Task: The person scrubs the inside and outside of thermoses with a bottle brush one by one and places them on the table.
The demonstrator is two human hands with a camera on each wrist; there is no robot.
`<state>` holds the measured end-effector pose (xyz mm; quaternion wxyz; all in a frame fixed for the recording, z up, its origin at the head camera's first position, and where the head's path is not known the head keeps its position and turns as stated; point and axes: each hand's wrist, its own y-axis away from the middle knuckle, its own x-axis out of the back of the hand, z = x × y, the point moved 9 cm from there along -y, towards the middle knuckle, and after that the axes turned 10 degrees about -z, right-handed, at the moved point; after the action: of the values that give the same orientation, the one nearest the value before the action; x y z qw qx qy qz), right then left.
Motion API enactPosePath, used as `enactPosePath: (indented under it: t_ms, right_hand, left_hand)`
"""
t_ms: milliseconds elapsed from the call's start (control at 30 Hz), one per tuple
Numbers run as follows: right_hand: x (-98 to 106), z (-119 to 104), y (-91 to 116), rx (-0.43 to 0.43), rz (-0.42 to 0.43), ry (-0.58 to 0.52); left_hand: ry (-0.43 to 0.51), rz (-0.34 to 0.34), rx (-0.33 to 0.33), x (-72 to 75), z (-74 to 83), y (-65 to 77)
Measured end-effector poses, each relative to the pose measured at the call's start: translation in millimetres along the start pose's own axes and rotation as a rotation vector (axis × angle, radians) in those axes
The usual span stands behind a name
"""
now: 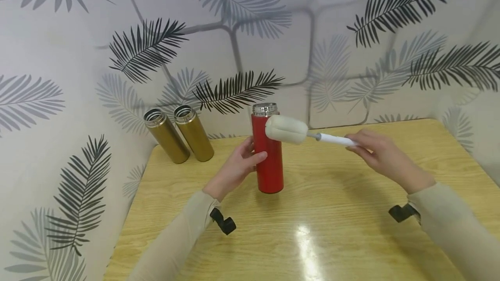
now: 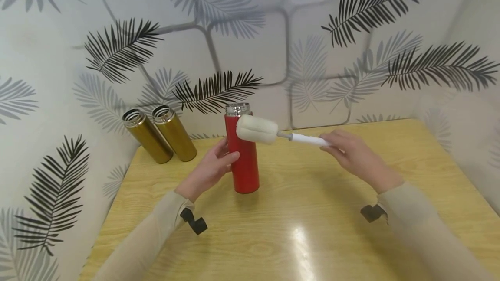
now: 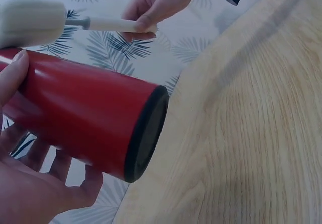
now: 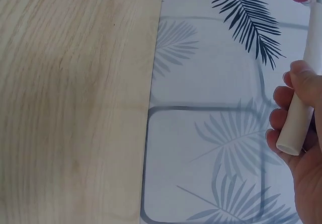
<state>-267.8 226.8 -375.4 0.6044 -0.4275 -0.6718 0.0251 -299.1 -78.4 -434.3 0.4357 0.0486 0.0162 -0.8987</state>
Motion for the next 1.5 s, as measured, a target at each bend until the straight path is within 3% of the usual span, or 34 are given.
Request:
enactPosePath:
  t_ms: [167,367,733,1167,1367,1500]
  right_hand:
    - [-10.2,-0.1,3.1,0.008,-0.023,-0.003]
    - [-24.1,-2.0,11.5,0.030,-0.066,-0.054]
    - [-32.5,-3.7,21.7,0.083,-0.075,-0.059]
    - [-11.0,4.7,12.2,0.001,0.005,-0.018]
    - [-1.9,9.1,9.6,-0.051,0.000,-0.025]
    - [1.9,10.2,9.1,-0.078,-0.005,-0.027]
  left_hand:
    - [0.053,0.039,-0.007,6.1,1.6,1.5]
    - [0.117,0.070,-0.069,12.3,10.9,2.8]
    - [0.155,0.044,-0.172,17.5,28.8,1.5]
    - [0.145,0.012,-0.122,8.0,15.7,-0.2]
    - [0.175,-0.059,-0.107,-1.8,10.2,0.4]
    - [0.146,-0.061,-0.061,-5.3,6.7,0.7]
